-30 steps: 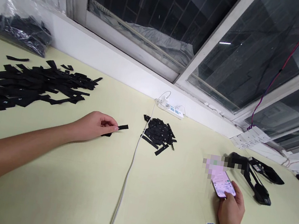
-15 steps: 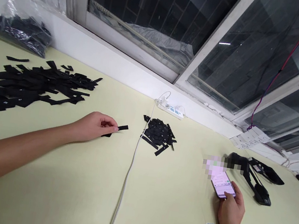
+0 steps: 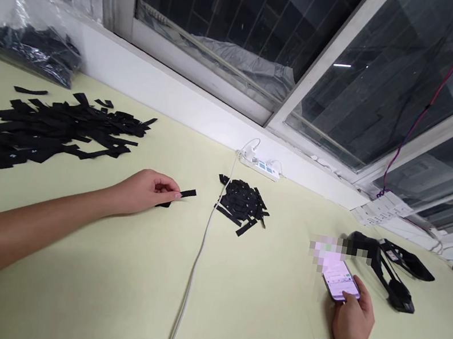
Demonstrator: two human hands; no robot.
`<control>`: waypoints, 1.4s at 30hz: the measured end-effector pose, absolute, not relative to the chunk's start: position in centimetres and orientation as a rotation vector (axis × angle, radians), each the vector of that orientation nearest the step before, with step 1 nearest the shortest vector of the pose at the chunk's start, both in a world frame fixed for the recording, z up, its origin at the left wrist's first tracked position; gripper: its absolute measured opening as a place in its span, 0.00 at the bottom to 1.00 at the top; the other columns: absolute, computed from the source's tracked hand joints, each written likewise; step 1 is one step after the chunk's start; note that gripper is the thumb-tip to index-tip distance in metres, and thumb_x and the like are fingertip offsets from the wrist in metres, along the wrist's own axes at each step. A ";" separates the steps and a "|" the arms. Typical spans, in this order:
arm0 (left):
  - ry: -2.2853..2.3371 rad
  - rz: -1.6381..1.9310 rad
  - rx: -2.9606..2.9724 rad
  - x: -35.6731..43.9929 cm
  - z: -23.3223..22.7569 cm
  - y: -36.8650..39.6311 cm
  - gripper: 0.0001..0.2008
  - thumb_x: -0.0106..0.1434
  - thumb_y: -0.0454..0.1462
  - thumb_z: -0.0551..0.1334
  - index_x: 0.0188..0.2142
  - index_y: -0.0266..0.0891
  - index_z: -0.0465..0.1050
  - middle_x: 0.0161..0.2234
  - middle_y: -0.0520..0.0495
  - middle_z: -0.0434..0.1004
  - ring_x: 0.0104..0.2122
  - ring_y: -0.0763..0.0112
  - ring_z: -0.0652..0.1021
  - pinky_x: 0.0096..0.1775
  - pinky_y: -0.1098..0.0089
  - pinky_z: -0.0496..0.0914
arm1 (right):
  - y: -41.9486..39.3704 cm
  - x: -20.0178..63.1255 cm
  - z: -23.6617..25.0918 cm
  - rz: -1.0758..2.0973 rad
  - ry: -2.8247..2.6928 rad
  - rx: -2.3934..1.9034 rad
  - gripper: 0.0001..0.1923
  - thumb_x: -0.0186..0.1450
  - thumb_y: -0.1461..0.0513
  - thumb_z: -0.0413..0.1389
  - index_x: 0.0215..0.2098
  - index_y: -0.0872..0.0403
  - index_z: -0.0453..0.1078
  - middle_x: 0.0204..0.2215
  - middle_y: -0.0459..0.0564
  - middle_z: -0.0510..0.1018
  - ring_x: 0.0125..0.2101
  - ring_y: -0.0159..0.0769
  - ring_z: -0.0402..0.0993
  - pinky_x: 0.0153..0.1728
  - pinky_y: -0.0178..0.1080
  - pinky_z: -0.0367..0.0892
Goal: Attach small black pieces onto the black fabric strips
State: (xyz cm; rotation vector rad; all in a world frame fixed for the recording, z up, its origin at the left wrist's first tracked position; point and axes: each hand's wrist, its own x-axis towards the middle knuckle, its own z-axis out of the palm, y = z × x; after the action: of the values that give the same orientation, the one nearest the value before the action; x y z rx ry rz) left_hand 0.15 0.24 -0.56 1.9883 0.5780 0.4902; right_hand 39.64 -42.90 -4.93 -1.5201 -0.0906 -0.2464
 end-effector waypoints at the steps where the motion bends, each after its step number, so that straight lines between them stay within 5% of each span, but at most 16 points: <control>1: 0.579 0.488 1.988 0.1 -0.5 0.2 0.18 0.58 0.52 0.63 0.36 0.40 0.80 0.31 0.46 0.79 0.31 0.66 0.75 0.33 0.67 0.66 | -42.9 39.6 -4.9 -0.248 -0.088 -1.516 0.35 0.40 0.67 0.59 0.49 0.50 0.73 0.40 0.47 0.76 0.36 0.33 0.74 0.34 0.35 0.73; 17: 0.596 0.473 1.987 0.1 -0.4 0.1 0.17 0.58 0.51 0.63 0.35 0.42 0.80 0.30 0.47 0.79 0.31 0.66 0.75 0.33 0.67 0.66 | -43.0 39.6 -4.9 -0.252 -0.088 -1.513 0.38 0.40 0.68 0.59 0.51 0.50 0.74 0.38 0.47 0.77 0.33 0.31 0.74 0.28 0.31 0.70; 23: 0.592 0.473 1.985 0.1 -0.3 0.1 0.17 0.58 0.51 0.63 0.35 0.42 0.80 0.31 0.47 0.79 0.31 0.66 0.75 0.33 0.67 0.66 | -42.7 40.0 -5.1 -0.325 -0.025 -1.525 0.30 0.46 0.61 0.63 0.49 0.51 0.75 0.41 0.50 0.79 0.36 0.38 0.77 0.27 0.35 0.71; 31: 0.577 0.483 1.985 0.1 -0.5 0.1 0.17 0.58 0.51 0.63 0.36 0.41 0.80 0.31 0.47 0.79 0.32 0.66 0.75 0.34 0.67 0.66 | -41.4 39.4 -4.5 -0.502 0.055 -1.637 0.29 0.48 0.52 0.68 0.47 0.55 0.77 0.38 0.54 0.81 0.37 0.43 0.79 0.38 0.46 0.76; 42: 0.603 0.460 1.985 0.1 -0.1 0.0 0.16 0.58 0.50 0.64 0.35 0.41 0.80 0.31 0.48 0.80 0.32 0.67 0.75 0.34 0.67 0.67 | -40.1 37.6 -3.2 -0.574 0.109 -1.712 0.29 0.46 0.56 0.69 0.45 0.59 0.79 0.34 0.56 0.81 0.32 0.42 0.79 0.38 0.43 0.76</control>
State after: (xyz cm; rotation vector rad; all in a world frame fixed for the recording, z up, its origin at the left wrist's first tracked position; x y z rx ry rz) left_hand 0.08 0.02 -0.12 1.9849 0.6033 0.4598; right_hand 37.57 -40.06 -3.24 -1.7122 0.1085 -0.5740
